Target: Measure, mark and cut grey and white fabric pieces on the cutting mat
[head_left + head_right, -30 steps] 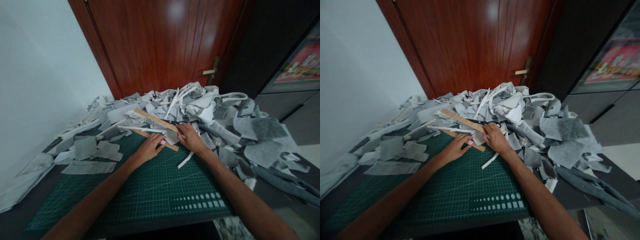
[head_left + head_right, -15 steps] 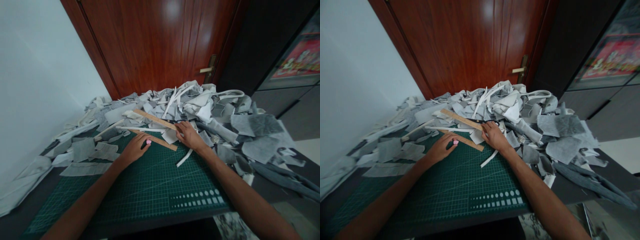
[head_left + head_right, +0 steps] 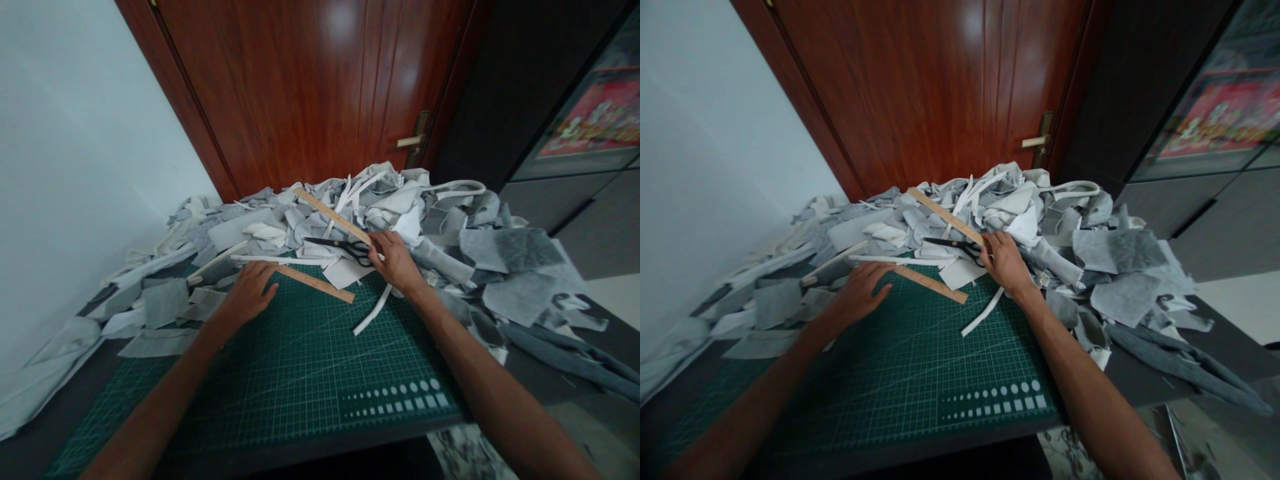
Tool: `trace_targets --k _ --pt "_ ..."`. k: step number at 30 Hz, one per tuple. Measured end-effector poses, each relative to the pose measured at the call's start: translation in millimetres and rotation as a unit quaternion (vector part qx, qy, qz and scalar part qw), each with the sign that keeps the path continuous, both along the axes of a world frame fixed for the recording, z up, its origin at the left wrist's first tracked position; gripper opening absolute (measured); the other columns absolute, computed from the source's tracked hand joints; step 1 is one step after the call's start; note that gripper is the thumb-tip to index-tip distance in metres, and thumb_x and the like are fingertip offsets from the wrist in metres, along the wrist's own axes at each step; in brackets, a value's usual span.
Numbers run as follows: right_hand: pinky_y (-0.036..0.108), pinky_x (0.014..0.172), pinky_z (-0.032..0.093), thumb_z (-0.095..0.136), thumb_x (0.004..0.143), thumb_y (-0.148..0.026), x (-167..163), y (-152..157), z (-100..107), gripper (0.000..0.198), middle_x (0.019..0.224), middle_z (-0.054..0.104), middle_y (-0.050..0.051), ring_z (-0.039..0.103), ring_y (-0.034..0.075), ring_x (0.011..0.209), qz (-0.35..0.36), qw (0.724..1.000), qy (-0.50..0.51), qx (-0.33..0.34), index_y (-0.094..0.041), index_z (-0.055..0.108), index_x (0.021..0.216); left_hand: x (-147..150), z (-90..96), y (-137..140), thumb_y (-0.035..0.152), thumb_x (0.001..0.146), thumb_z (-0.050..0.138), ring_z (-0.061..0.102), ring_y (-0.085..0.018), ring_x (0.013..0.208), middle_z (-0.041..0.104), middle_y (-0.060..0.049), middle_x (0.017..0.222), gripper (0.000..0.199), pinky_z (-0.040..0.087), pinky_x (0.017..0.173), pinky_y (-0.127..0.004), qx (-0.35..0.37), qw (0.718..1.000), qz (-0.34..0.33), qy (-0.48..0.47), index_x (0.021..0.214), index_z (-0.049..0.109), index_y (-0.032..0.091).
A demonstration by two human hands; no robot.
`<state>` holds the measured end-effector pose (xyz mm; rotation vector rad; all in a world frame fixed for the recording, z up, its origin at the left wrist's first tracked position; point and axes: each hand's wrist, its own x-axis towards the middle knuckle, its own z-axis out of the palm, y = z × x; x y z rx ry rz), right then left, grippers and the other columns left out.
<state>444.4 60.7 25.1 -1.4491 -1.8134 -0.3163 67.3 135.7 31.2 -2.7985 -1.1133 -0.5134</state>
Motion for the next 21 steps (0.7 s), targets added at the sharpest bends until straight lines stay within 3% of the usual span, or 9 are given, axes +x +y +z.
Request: trace_targets --k 4,10,16,21 --pt "0.052 0.097 0.05 0.045 0.103 -0.027 5.9 1.8 -2.6 0.033 0.111 0.068 0.017 0.059 0.033 0.101 -0.01 1.0 0.007 0.013 -0.014 0.064 0.127 61.3 5.8 -12.4 0.029 0.101 0.06 0.056 -0.029 0.128 0.065 -0.01 0.133 0.034 0.044 0.112 -0.046 -0.077 0.984 -0.159 0.02 0.134 0.063 0.023" --pt "0.052 0.096 0.051 0.046 0.102 -0.027 3.0 1.1 -0.7 0.032 0.111 0.068 0.016 0.061 0.033 0.103 0.003 1.0 0.001 0.007 -0.016 0.064 0.127 108.9 2.1 0.1 0.027 0.101 0.065 0.06 -0.027 0.118 0.07 -0.009 0.118 0.017 0.046 0.107 -0.043 -0.104 0.963 -0.25 0.02 0.116 0.072 0.023" --pt "0.052 0.096 0.053 0.046 0.103 -0.026 0.1 -2.0 5.5 0.031 0.11 0.068 0.015 0.061 0.033 0.102 -0.002 1.0 0.002 0.011 -0.018 0.064 0.128 121.9 -2.3 2.8 0.025 0.104 0.055 0.062 -0.025 0.107 0.07 -0.008 0.103 0.017 0.047 0.102 -0.041 -0.092 0.959 -0.266 0.022 0.099 0.071 0.021" --pt "0.052 0.099 0.052 0.046 0.103 -0.026 -2.1 -2.7 6.3 0.033 0.112 0.068 0.016 0.061 0.033 0.104 0.001 1.0 -0.001 0.004 -0.017 0.063 0.129 124.6 7.3 -5.9 0.022 0.102 0.049 0.063 -0.025 0.102 0.068 -0.008 0.098 0.017 0.049 0.097 -0.039 -0.055 0.975 -0.215 -0.02 0.094 0.064 0.019"
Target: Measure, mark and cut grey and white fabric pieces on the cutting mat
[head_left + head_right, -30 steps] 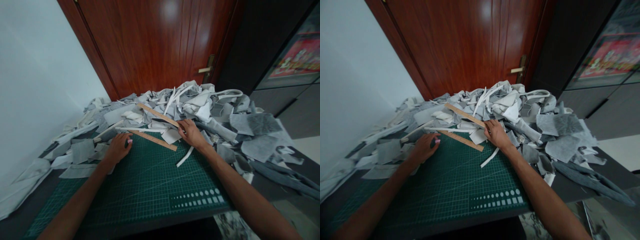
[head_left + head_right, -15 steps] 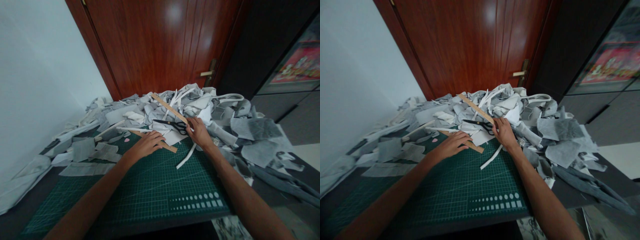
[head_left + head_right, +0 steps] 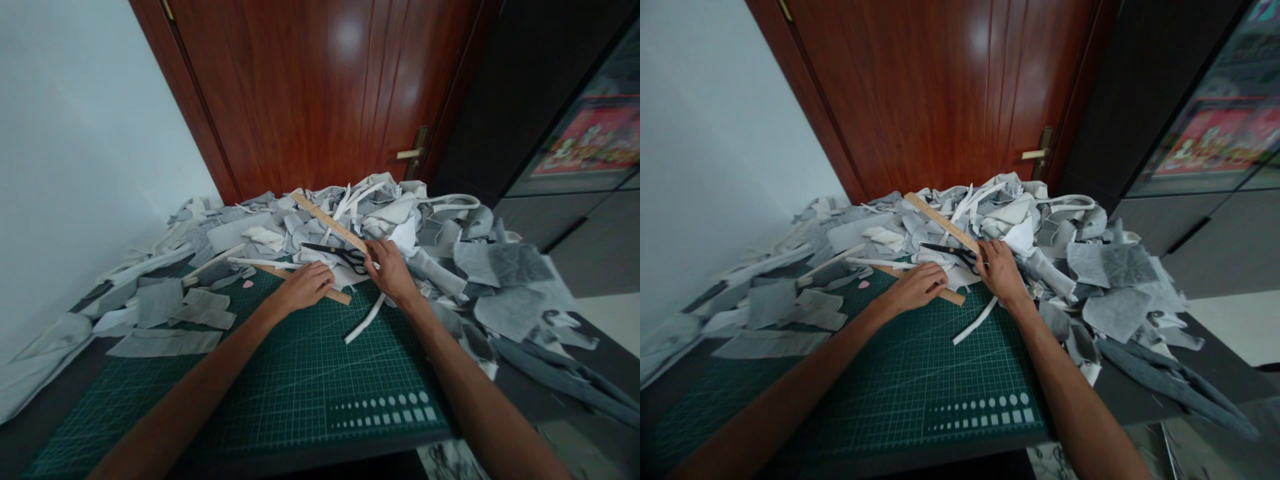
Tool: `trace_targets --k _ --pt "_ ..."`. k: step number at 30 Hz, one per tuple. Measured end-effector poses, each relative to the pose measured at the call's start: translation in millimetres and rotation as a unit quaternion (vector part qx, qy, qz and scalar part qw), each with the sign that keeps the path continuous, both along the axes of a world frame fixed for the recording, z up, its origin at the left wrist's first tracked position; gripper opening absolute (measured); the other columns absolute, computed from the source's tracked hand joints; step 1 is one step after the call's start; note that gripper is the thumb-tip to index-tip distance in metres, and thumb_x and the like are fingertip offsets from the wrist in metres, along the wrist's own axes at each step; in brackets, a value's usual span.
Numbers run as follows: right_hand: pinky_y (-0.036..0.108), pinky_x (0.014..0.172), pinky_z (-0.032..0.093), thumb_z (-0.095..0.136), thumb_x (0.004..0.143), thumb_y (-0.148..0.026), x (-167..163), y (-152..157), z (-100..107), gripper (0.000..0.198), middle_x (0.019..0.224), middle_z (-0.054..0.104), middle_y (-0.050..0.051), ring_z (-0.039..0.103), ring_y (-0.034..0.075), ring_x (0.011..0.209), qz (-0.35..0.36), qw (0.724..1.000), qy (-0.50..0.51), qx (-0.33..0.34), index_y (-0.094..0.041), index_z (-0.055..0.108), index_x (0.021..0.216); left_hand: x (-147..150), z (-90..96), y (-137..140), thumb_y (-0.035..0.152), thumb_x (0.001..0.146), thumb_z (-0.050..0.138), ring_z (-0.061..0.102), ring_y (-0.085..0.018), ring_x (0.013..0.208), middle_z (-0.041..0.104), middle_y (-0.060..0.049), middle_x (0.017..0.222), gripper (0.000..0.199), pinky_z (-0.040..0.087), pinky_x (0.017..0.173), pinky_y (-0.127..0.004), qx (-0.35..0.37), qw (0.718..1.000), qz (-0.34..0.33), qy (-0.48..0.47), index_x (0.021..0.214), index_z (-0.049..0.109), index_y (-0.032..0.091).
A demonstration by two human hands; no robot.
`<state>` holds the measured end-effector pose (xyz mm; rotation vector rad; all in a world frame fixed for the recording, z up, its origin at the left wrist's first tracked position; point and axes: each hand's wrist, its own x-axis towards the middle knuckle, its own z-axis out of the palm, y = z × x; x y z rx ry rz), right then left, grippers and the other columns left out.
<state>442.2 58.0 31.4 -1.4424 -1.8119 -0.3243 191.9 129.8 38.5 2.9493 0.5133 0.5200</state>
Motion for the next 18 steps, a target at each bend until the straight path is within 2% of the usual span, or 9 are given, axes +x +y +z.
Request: trace_targets --k 3,6,8,11,12,14,16,18 --pt "0.053 0.099 0.052 0.046 0.103 -0.025 -1.1 -0.2 0.0 0.033 0.113 0.068 0.016 0.06 0.034 0.105 -0.01 1.0 0.005 0.008 -0.017 0.063 0.13 -8.8 17.8 3.0 0.025 0.1 0.048 0.065 -0.022 0.096 0.068 -0.006 0.098 0.013 0.051 0.09 -0.034 -0.03 0.986 0.099 -0.133 0.097 0.06 0.02" --pt "0.051 0.098 0.052 0.046 0.103 -0.024 -2.6 -1.3 1.3 0.033 0.113 0.067 0.016 0.06 0.033 0.104 -0.014 1.0 0.012 0.019 -0.016 0.063 0.13 -20.8 40.6 8.6 0.029 0.1 0.044 0.066 -0.019 0.082 0.066 -0.002 0.086 0.014 0.052 0.079 -0.03 -0.068 0.932 0.23 -0.271 0.097 0.055 0.021" --pt "0.05 0.098 0.052 0.046 0.103 -0.023 -3.8 -1.8 2.0 0.032 0.112 0.068 0.016 0.06 0.033 0.104 -0.012 1.0 0.012 0.023 -0.015 0.063 0.129 -28.1 54.9 9.4 0.03 0.098 0.044 0.066 -0.019 0.08 0.066 0.0 0.081 0.013 0.051 0.076 -0.029 -0.084 0.924 0.256 -0.272 0.093 0.053 0.022" --pt "0.05 0.098 0.052 0.046 0.103 -0.023 -4.9 -1.1 1.1 0.032 0.112 0.068 0.016 0.061 0.032 0.104 -0.011 1.0 0.005 0.021 -0.015 0.063 0.129 -39.8 74.8 6.5 0.029 0.092 0.052 0.069 -0.021 0.086 0.07 -0.003 0.085 0.008 0.052 0.079 -0.03 -0.064 0.943 0.248 -0.212 0.091 0.055 0.022" --pt "0.05 0.098 0.052 0.046 0.103 -0.023 -5.1 -0.4 0.3 0.032 0.112 0.068 0.016 0.061 0.032 0.104 -0.01 1.0 0.003 0.021 -0.015 0.063 0.129 -44.3 81.4 5.3 0.03 0.091 0.054 0.069 -0.021 0.086 0.071 -0.004 0.086 0.008 0.052 0.079 -0.031 -0.044 0.94 0.262 -0.215 0.092 0.056 0.022" --pt "0.05 0.098 0.052 0.047 0.103 -0.023 -5.1 1.0 -1.6 0.032 0.111 0.068 0.016 0.061 0.032 0.104 -0.01 1.0 0.005 0.028 -0.015 0.063 0.129 -53.7 94.1 3.5 0.032 0.093 0.051 0.067 -0.02 0.078 0.071 -0.003 0.083 0.012 0.051 0.073 -0.03 -0.026 0.909 0.321 -0.266 0.096 0.056 0.021" --pt "0.051 0.097 0.052 0.047 0.103 -0.023 -5.2 2.0 -3.4 0.031 0.111 0.068 0.016 0.061 0.033 0.104 -0.009 0.999 0.011 0.038 -0.016 0.063 0.128 -61.4 103.8 1.5 0.035 0.096 0.046 0.063 -0.019 0.066 0.068 -0.001 0.076 0.016 0.048 0.062 -0.027 -0.079 0.889 0.348 -0.287 0.099 0.055 0.022" --pt "0.051 0.096 0.053 0.048 0.103 -0.024 -5.6 2.5 -4.4 0.031 0.111 0.068 0.016 0.062 0.033 0.103 -0.005 0.999 0.015 0.043 -0.016 0.063 0.128 -65.8 108.8 -1.9 0.038 0.096 0.047 0.061 -0.017 0.062 0.07 -0.001 0.076 0.018 0.045 0.057 -0.025 -0.116 0.897 0.335 -0.264 0.1 0.054 0.021"
